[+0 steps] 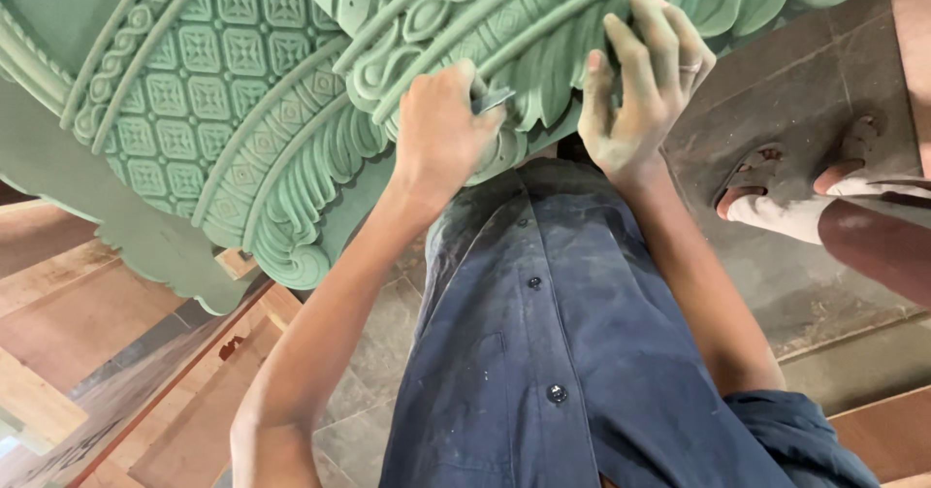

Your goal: The person sands the ornate carved edges and flat surfaces of a large green-painted wooden furniture piece using a sanding block. They move along the length of the item, smoothing the decorative relief and flat panels.

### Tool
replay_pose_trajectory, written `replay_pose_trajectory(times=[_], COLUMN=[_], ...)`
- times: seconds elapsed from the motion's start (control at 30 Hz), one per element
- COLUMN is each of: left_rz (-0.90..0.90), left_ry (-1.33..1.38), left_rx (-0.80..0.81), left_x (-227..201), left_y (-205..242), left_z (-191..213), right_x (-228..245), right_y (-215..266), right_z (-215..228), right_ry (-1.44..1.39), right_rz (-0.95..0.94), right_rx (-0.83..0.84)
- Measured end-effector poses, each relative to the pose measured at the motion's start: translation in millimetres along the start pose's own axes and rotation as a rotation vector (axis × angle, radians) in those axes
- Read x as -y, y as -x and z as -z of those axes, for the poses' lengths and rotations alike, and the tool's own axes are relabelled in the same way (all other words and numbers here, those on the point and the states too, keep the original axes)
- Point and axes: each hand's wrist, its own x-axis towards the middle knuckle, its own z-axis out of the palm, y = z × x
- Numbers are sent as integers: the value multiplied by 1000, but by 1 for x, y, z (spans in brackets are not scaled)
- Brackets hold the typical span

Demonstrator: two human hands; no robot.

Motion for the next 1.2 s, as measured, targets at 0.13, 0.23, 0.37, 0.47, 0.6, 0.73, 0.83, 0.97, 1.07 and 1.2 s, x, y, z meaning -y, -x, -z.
replay_pose_trajectory(times=[0.13,0.23,0.37,0.47,0.6,0.73,0.83,0.97,1.07,1.2], left_rz=[-6,7,-27,-173,-195,-56,-96,-113,-392,-225], left_ry=[-58,-136,-182,-207,-231,-99,-69,-22,-99,-87], left_rx=[-37,13,92,-26,-60,98,74,58,-145,-99], left_x=[-12,-16,-23,-24,-18,-13,-21,-41,-48,-41], left_y=[-9,-5,-22,-25,-18,-13,-12,-22,-45,-42], left_z=[-8,-8,-6,-11,-11,-11,-13,-19,-26,-39], right_x=[0,1,-4,-4,-5,-11,-11,-20,-27,-24], right_y=[0,3,-1,1,3,-2,0,-1,-7,-23], right_z=[-4,-2,0,-2,-1,9,14,14,16,25], right_ry=[63,76,41,46,28,-58,-137,-77,13,98], right_rz=[42,41,31,52,52,39,-43,22,-46,-174], right_rx=[16,17,16,21,16,36,-53,-109,-122,-78])
